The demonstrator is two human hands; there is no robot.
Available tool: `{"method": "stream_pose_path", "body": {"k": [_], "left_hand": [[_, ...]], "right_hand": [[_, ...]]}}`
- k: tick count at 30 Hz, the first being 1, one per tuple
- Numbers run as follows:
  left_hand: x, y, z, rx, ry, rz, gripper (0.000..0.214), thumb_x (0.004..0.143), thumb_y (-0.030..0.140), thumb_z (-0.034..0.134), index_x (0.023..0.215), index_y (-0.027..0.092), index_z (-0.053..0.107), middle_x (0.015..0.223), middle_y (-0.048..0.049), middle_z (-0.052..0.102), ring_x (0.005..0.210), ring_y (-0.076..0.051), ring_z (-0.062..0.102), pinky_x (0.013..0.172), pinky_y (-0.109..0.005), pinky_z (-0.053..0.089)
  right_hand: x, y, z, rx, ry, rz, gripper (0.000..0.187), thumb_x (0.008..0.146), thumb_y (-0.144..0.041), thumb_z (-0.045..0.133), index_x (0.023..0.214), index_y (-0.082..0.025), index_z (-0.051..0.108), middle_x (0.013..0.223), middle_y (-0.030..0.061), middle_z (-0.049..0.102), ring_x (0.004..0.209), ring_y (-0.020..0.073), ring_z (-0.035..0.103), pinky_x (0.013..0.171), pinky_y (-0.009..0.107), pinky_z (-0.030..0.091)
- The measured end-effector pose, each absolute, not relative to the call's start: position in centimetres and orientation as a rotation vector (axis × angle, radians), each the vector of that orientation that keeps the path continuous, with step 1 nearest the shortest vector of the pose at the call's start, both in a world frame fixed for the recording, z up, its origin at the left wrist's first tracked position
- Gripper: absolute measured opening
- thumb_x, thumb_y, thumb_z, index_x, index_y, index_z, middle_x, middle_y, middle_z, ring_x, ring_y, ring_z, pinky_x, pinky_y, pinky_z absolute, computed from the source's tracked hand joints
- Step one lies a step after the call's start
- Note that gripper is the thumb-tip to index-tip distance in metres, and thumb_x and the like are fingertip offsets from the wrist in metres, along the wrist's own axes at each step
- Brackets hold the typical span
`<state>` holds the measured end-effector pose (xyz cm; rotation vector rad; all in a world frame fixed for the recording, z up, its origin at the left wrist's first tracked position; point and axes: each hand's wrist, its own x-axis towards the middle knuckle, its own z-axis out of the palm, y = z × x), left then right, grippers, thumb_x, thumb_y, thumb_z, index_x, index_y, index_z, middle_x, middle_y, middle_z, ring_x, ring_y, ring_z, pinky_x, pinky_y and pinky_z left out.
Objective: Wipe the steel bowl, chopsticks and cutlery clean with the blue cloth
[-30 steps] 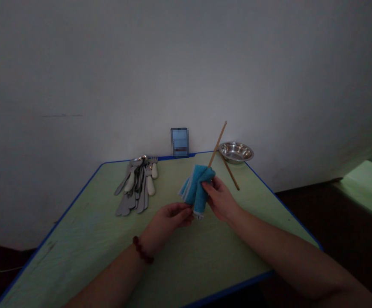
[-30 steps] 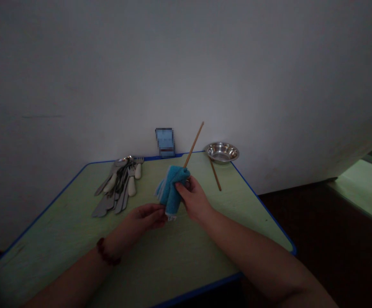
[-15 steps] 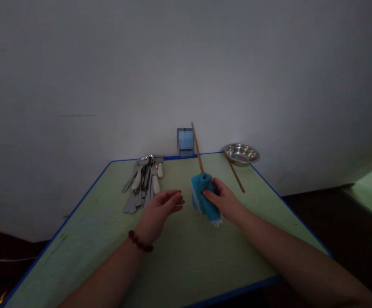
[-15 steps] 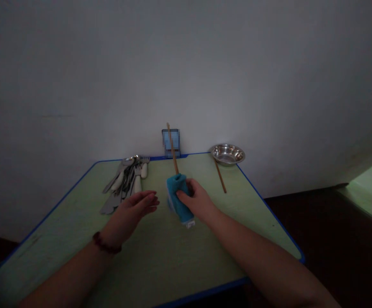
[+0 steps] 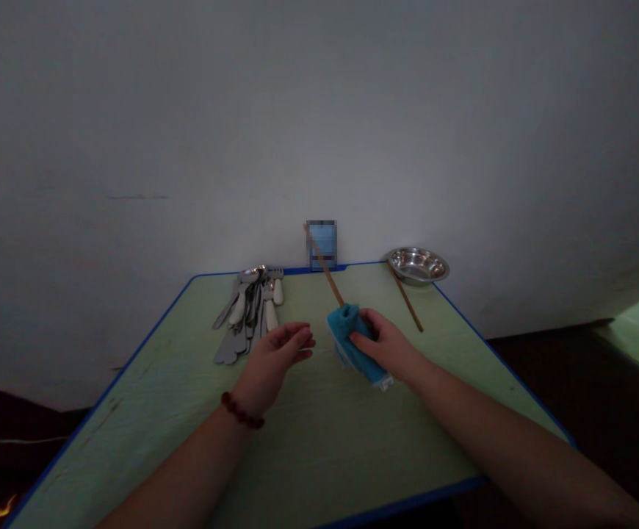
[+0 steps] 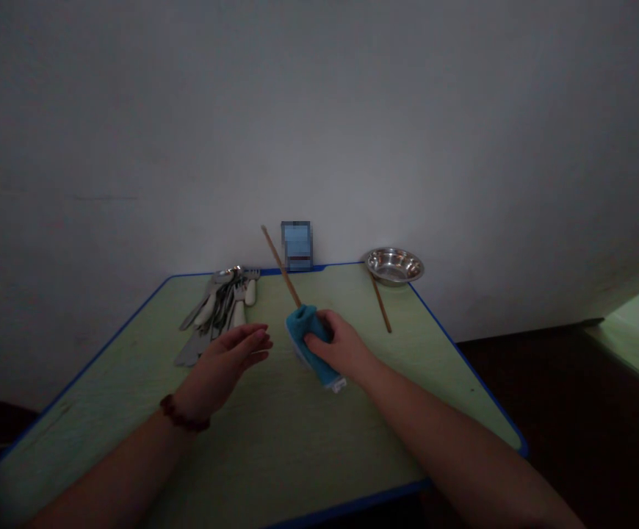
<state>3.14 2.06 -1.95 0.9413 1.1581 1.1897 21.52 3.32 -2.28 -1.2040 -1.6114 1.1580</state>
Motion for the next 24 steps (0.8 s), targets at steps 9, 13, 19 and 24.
{"method": "stream_pose_path", "body": {"k": [9,13,19,24], "left_hand": [[3.07,2.23,-2.21,0.928,1.152,1.244,0.03,0.059,0.029,0.066,0.084,0.014,0.059,0.075,-0.0028,0.06,0.071,-0.012,0.057,0.066,-0.025,0.046],[3.03,2.21,-2.04,0.899,1.14,1.291,0.031,0.058,0.029,0.067,0.084,0.013,0.059,0.074,-0.0034,0.06,0.071,-0.012,0.057,0.065,-0.025,0.046],[3.14,2.22,-1.52,0.864,1.088,1.394,0.03,0.057,0.028,0.068,0.082,0.013,0.06,0.075,-0.0029,0.06,0.068,-0.011,0.057,0.062,-0.024,0.045],[3.14,2.12,-1.44,0.875,1.056,1.432,0.026,0.057,0.029,0.068,0.076,0.014,0.061,0.071,-0.002,0.061,0.068,-0.012,0.057,0.061,-0.024,0.046]], "right_hand": [[21.86,3.01,-1.91,-1.233,-1.998,0.956,0.031,0.067,-0.026,0.054,0.097,-0.018,0.05,0.09,0.0036,0.058,0.078,0.0144,0.053,0.071,0.029,0.042],[21.84,2.84,-1.82,-1.219,-2.074,0.937,0.036,0.066,-0.026,0.055,0.1,-0.017,0.05,0.091,0.0043,0.059,0.078,0.0141,0.053,0.07,0.028,0.042],[21.81,2.55,-1.56,-1.217,-2.156,0.828,0.034,0.066,-0.027,0.054,0.098,-0.018,0.052,0.087,0.003,0.059,0.074,0.0134,0.052,0.066,0.026,0.04],[21.84,2.34,-1.47,-1.179,-2.222,0.687,0.03,0.065,-0.025,0.055,0.094,-0.018,0.054,0.082,0.0017,0.058,0.071,0.0123,0.051,0.064,0.025,0.038]]}}
